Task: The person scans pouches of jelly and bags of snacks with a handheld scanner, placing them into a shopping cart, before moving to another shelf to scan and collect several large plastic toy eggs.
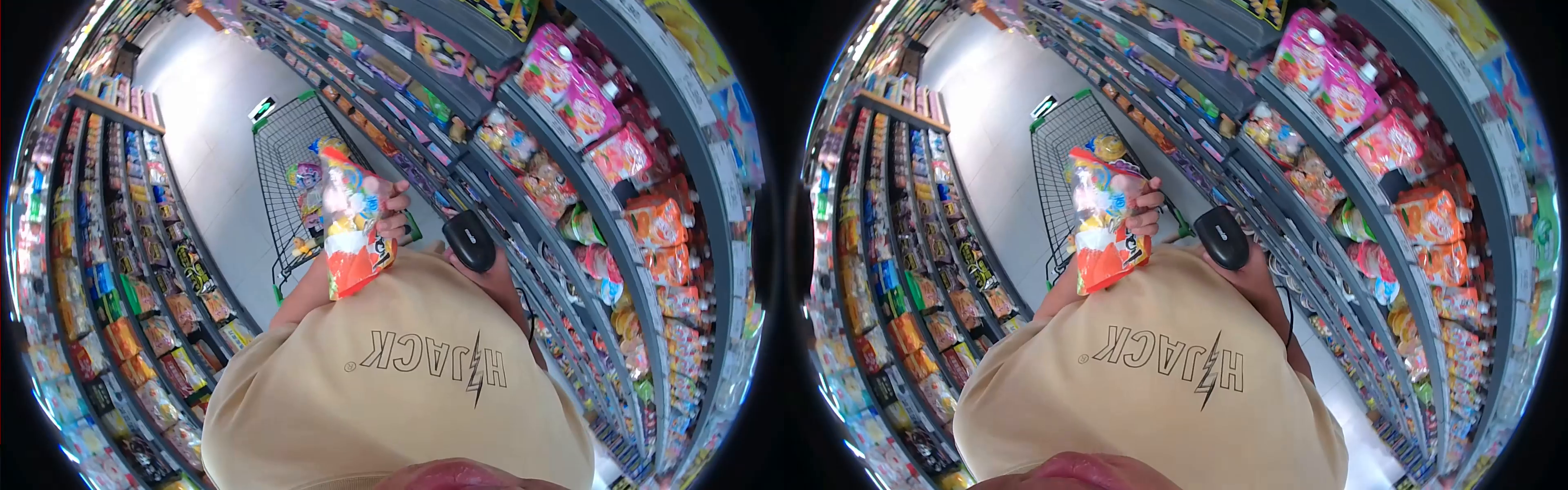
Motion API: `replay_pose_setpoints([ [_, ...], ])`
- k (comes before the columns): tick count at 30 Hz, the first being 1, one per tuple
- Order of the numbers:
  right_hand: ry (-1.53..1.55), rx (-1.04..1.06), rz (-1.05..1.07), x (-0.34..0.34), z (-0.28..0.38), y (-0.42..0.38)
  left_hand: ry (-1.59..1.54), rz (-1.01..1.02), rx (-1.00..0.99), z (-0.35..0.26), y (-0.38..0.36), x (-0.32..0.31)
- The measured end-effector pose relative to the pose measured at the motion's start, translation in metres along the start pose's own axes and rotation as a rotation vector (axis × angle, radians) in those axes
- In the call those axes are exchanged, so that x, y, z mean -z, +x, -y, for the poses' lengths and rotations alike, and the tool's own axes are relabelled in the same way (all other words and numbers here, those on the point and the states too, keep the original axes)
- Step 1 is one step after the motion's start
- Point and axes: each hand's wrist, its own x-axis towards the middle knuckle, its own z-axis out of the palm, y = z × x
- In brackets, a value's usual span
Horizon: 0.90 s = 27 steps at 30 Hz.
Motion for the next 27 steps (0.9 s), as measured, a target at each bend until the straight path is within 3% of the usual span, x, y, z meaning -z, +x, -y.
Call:
replay_pose_setpoints([
  [2,0.111,-0.044,0.083,0.002,0.021,-0.008,0.101,-0.228,0.063,-0.009,-0.003,0.025],
  [3,0.081,-0.053,0.123,0.005,0.032,-0.008,0.193,-0.588,-0.235,0.004,0.007,0.003],
  [6,-0.017,-0.058,0.194,0.013,0.032,-0.013,0.163,-0.61,-0.191,0.015,0.022,-0.014],
  [12,0.116,0.043,0.11,0.02,0.018,-0.02,0.503,-0.893,-0.471,0.019,0.041,-0.016],
  [17,0.242,0.022,0.023,0.015,0.023,-0.026,0.586,-0.953,-0.631,0.015,0.046,-0.034],
  [20,0.249,0.074,0.025,0.016,0.016,-0.024,0.478,-0.707,-0.546,0.017,0.037,-0.046],
  [21,0.255,0.104,0.042,0.017,0.015,-0.022,0.398,-0.744,-0.554,0.016,0.036,-0.039],
  [27,0.236,0.149,0.011,0.017,0.002,-0.018,0.682,-0.586,-0.735,0.026,0.042,-0.056],
])
